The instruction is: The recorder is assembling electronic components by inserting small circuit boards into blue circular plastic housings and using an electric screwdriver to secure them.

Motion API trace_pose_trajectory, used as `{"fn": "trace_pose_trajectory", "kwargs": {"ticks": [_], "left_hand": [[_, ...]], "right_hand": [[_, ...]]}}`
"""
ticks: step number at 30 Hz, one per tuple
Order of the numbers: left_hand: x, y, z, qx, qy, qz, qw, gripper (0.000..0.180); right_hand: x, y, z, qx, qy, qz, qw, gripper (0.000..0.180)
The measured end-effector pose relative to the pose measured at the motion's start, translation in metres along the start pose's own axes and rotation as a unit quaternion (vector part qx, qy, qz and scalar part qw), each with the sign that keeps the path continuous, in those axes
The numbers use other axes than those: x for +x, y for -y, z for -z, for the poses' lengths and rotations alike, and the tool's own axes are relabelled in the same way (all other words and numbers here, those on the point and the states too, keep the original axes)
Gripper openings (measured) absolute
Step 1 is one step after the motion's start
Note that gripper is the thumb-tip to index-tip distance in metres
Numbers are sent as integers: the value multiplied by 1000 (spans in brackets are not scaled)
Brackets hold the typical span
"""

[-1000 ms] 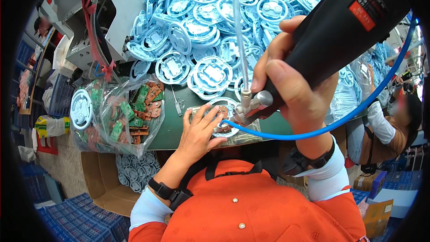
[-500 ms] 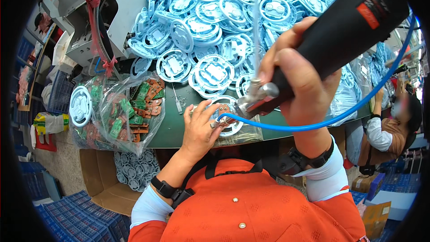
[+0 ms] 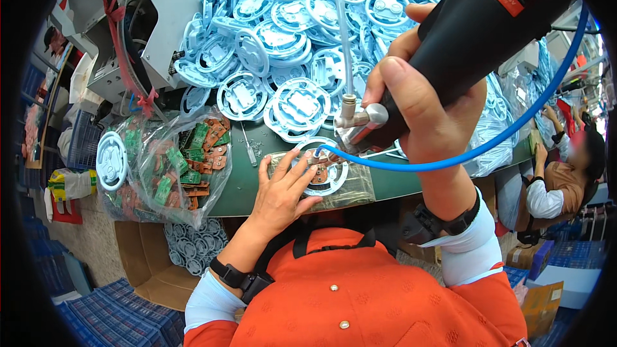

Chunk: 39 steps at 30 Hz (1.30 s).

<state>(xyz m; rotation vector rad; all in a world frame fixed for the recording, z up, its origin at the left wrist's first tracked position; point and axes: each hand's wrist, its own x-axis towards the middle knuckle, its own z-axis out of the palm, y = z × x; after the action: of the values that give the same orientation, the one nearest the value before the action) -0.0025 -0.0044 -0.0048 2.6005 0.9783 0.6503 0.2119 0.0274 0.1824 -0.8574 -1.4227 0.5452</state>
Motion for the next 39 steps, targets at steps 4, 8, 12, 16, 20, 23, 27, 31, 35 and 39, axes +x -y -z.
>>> {"fn": "trace_pose_trajectory", "kwargs": {"ticks": [4, 8, 12, 16, 20, 23, 27, 31, 35, 39], "left_hand": [[0, 0, -1, -3, 6, 7, 1000, 60], [0, 0, -1, -7, 8, 8, 1000, 61], [0, 0, 0, -4, 10, 12, 1000, 60], [3, -2, 2, -5, 11, 7, 1000, 58], [5, -5, 5, 7, -1, -8, 1000, 56], [6, -3, 2, 27, 12, 4, 1000, 53], [9, -7, 3, 33, -23, -8, 999, 52], [9, -4, -2, 17, -43, -4, 999, 43], [26, -14, -2, -8, -74, 5, 997, 35], [30, -15, -2, -18, -70, -12, 997, 32]], "right_hand": [[-1, -9, -2, -5, -2, 10, 1000, 46], [-4, -14, -2, 2, -5, -8, 1000, 46], [-5, -19, -3, -30, 6, 2, 1000, 45], [-10, -20, -2, 2, -7, -9, 1000, 44], [-18, -11, -5, 24, 13, 19, 999, 42], [-13, -8, -5, 21, 18, -35, 999, 45], [1, 9, 11, 15, -39, 0, 999, 49], [10, 0, 21, -46, -28, 31, 998, 47], [1, -23, 27, -66, -46, -32, 996, 49], [-10, -34, 33, -33, -57, -70, 995, 49]]}}
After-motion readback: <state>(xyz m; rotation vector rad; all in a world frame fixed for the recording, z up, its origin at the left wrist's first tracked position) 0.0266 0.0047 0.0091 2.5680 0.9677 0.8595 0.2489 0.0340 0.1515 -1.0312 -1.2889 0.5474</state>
